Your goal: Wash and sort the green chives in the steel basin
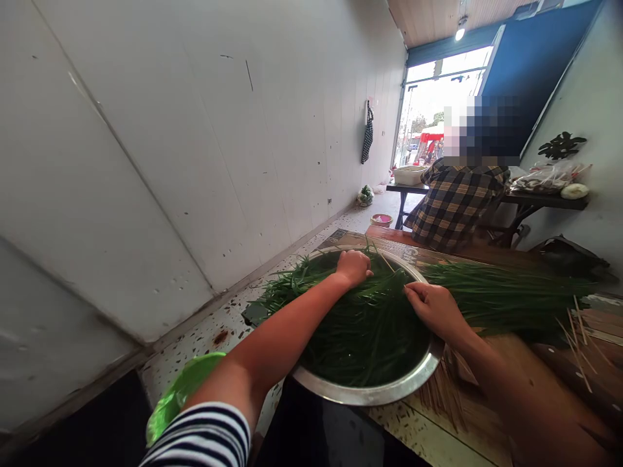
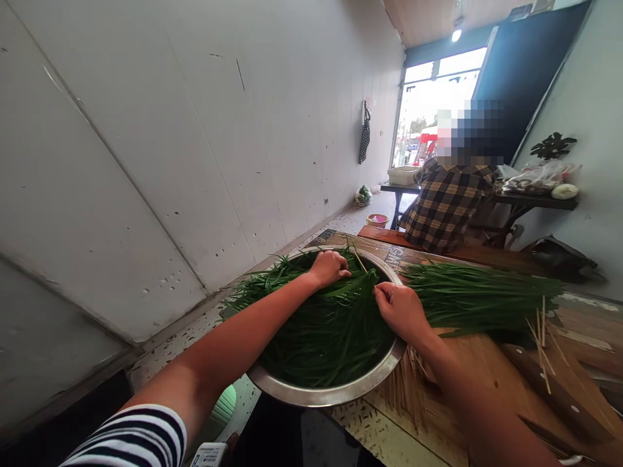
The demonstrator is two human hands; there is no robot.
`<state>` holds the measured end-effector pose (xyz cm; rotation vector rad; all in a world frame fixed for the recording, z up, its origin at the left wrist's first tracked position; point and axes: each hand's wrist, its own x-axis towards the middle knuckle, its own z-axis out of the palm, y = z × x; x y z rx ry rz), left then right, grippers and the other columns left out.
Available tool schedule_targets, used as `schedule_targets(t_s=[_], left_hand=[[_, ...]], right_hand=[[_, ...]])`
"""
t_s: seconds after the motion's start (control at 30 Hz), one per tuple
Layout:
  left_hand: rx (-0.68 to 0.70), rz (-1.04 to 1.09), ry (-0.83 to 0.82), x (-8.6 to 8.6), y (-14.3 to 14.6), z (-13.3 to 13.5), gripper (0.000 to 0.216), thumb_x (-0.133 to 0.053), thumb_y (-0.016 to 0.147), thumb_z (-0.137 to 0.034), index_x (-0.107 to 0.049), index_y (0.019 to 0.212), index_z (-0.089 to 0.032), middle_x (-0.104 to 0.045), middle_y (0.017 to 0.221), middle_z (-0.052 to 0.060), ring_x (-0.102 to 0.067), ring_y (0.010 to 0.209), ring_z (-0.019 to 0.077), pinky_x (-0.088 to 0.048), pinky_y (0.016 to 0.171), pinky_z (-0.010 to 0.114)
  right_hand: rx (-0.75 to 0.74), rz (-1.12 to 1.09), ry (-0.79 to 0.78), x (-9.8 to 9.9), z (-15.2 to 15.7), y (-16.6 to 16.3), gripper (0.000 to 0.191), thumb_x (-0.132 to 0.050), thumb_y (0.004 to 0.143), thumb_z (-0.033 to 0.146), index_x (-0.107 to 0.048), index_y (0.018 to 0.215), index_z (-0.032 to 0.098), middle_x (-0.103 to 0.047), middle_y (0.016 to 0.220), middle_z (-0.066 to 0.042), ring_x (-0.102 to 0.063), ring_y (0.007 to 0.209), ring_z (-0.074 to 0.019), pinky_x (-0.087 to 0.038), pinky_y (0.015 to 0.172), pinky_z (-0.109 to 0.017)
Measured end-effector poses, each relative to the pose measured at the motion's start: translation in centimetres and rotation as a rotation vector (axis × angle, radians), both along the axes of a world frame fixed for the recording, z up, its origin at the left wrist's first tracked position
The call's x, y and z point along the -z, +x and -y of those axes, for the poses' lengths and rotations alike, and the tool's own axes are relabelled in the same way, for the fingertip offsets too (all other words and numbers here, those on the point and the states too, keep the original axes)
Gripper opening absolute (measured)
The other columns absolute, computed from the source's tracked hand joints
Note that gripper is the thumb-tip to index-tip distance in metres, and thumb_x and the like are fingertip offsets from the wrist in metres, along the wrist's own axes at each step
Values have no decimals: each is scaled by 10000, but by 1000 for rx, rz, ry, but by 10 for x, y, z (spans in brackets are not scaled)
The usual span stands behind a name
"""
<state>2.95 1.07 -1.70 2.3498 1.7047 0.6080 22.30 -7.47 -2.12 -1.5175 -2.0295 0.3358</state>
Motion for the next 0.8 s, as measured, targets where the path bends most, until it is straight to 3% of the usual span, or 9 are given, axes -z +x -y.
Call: schedule_targets(t_s=[0.07, 0.23, 0.53, 0.7, 0.8], left_hand=[[31, 18, -35, -2, -1, 1, 7, -696, 629, -182, -693, 624, -178, -655, 779, 85, -579, 898, 239, -357, 918, 351], [76, -14, -38, -3, -4, 1, 181, -621, 578, -37, -696, 623, -194, -676, 774, 59, -592, 881, 214, -370, 919, 312], [74, -81, -13, 0, -2, 2, 106, -625, 649, -132, -710, 690, -181, -684, 812, 83, -614, 809, 215, -432, 814, 315], [15, 218, -91, -4, -5, 0, 165, -583, 690, -184, -717, 782, -157, -692, 764, 61, -605, 690, 152, -464, 677, 238], [-8, 391, -126, -4, -8, -2, 257, -556, 709, -185, -710, 904, -121, -699, 754, 65, -613, 707, 151, -477, 685, 236]], right_hand=[[4, 5, 7, 1, 0, 0, 337, -421, 820, 371, -709, 818, 197, -703, 714, -43, -608, 643, -161, -393, 607, -255], [10, 7, 25, 3, -1, 1, 331, -428, 819, 372, -712, 839, 203, -711, 737, -42, -617, 666, -165, -403, 622, -255], [9, 20, 1, 1, 0, 1, 333, -427, 814, 378, -708, 821, 199, -700, 700, -44, -606, 625, -165, -390, 587, -256], [8, 23, -9, 0, 0, 0, 340, -416, 817, 387, -703, 819, 206, -700, 717, -41, -610, 648, -166, -388, 600, -257], [10, 29, -9, -1, 1, 0, 345, -409, 822, 390, -701, 814, 206, -702, 728, -44, -613, 662, -167, -388, 616, -258]])
